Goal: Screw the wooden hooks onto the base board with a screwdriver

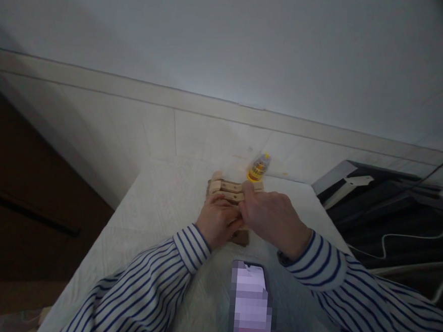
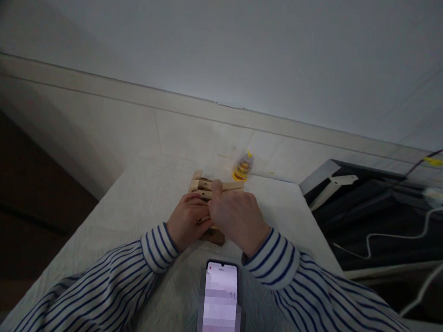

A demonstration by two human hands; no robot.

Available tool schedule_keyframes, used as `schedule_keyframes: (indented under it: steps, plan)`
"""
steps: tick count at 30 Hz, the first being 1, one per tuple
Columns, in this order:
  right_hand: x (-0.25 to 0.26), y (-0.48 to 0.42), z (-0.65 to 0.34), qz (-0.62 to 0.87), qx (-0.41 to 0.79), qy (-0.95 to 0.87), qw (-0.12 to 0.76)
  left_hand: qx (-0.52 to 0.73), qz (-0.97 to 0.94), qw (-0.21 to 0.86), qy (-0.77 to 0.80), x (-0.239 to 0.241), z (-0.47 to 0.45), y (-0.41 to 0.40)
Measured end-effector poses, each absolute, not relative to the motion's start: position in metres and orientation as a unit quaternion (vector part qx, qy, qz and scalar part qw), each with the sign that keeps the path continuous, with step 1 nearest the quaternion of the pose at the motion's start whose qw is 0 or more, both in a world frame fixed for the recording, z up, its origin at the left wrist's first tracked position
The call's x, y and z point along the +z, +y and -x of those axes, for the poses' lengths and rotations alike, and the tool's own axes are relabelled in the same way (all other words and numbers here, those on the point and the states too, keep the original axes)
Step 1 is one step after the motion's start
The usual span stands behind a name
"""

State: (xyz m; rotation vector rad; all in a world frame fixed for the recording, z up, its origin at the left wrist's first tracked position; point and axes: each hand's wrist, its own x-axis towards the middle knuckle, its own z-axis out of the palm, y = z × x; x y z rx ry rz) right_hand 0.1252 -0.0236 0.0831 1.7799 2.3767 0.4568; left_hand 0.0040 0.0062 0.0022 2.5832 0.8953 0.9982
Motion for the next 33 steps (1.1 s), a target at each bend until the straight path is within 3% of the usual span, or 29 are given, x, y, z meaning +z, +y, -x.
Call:
schedule_keyframes:
  steps: [9, 16, 33]
  plan:
    - [0.115, -0.013, -0.151, -0.401, 0.057, 0.911, 0.076, 0.323, -0.883, 0.139, 0.311, 0.011, -0.007, 0.002]
    - [0.102, 0.01, -0.151, -0.312, 0.091, 0.94, 0.106, 0.344, -0.877, 0.138, 0.307, 0.011, -0.007, 0.007]
    - [0.083, 0.006, -0.143, -0.454, 0.109, 0.881, 0.08, 0.385, -0.865, 0.147, 0.287, -0.004, -0.011, 0.017]
